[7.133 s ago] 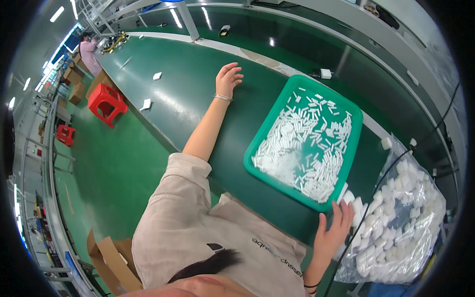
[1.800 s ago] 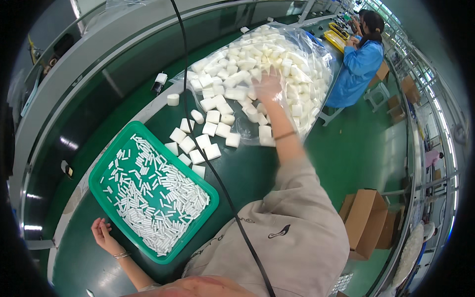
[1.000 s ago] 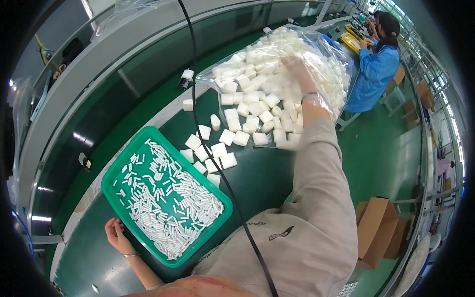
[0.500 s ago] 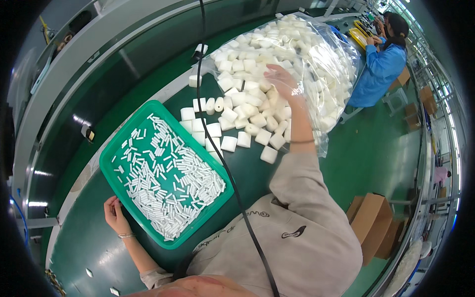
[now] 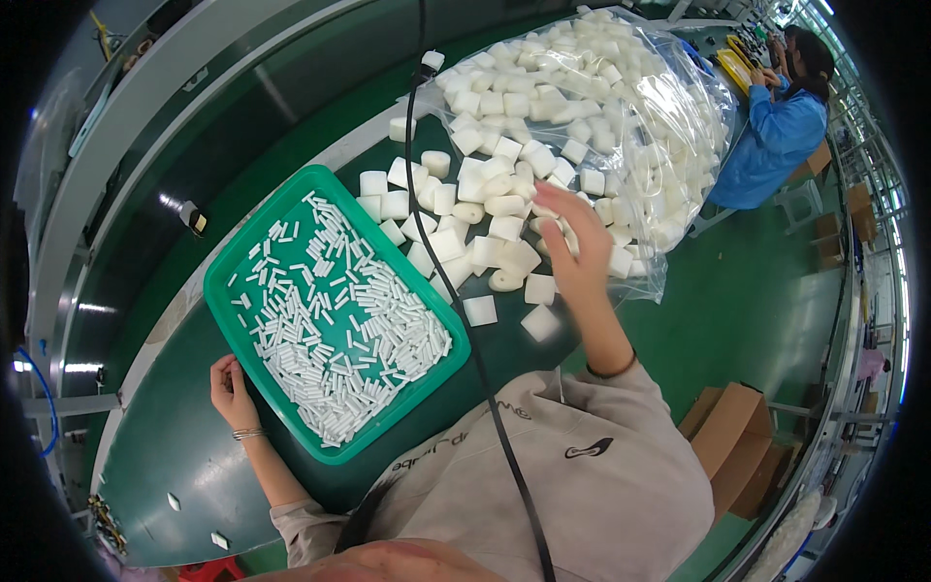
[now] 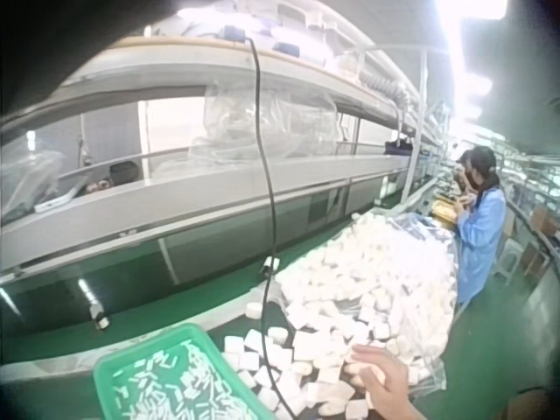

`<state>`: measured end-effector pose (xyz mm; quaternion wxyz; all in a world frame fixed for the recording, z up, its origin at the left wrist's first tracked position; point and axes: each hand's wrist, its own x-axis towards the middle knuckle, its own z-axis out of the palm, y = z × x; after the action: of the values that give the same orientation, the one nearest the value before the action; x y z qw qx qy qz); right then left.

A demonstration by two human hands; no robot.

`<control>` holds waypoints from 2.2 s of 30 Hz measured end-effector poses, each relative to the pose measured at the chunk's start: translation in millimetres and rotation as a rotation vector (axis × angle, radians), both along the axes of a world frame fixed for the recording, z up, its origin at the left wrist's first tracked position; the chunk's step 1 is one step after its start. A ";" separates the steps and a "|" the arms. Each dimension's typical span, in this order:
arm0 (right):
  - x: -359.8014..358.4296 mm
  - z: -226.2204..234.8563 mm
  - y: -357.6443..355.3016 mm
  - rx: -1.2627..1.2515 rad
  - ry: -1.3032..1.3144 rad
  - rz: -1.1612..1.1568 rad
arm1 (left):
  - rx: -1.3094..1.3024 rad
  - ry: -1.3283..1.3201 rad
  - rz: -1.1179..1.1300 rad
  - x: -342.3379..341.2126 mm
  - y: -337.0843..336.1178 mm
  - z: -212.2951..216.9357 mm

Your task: The person assembles electronic components by inserting small pins into each unit, attaching a foam piece around it, and placing the assembled units onto the conveyor belt.

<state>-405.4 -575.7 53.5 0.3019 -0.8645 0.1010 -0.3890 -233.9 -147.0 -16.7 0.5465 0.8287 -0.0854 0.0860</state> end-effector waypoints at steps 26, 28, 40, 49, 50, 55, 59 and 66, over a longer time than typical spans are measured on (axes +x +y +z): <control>12.2 -24.1 56.3 -0.193 0.474 0.297 | -0.016 0.037 -0.107 -13.0 -21.1 3.3; 14.8 -9.9 54.9 -0.074 0.437 0.389 | -0.019 0.047 -0.086 -13.5 -22.2 6.1; 60.2 -24.4 88.6 0.040 0.118 0.856 | -0.067 0.008 -0.091 -11.4 -25.6 -0.3; 57.9 -42.2 76.2 0.285 -0.009 0.988 | 0.030 0.072 -0.062 -12.1 -17.2 3.5; 58.3 -44.0 74.8 0.272 -0.020 0.975 | 0.057 0.063 -0.064 -9.8 -17.0 2.9; 62.1 -46.3 68.5 0.212 -0.034 1.021 | 0.073 0.084 -0.088 -12.8 -24.1 7.2; 65.3 -51.8 69.1 0.181 -0.064 1.071 | -0.004 0.044 -0.107 -16.6 -29.2 11.5; 65.8 -48.3 71.3 0.167 0.029 1.055 | -0.067 0.017 -0.148 -12.6 -24.9 11.3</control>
<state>-339.6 -504.4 5.3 0.5227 -0.7761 -0.3127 -0.1631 -246.6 -171.8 -5.4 0.5793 0.8021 -0.1389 0.0412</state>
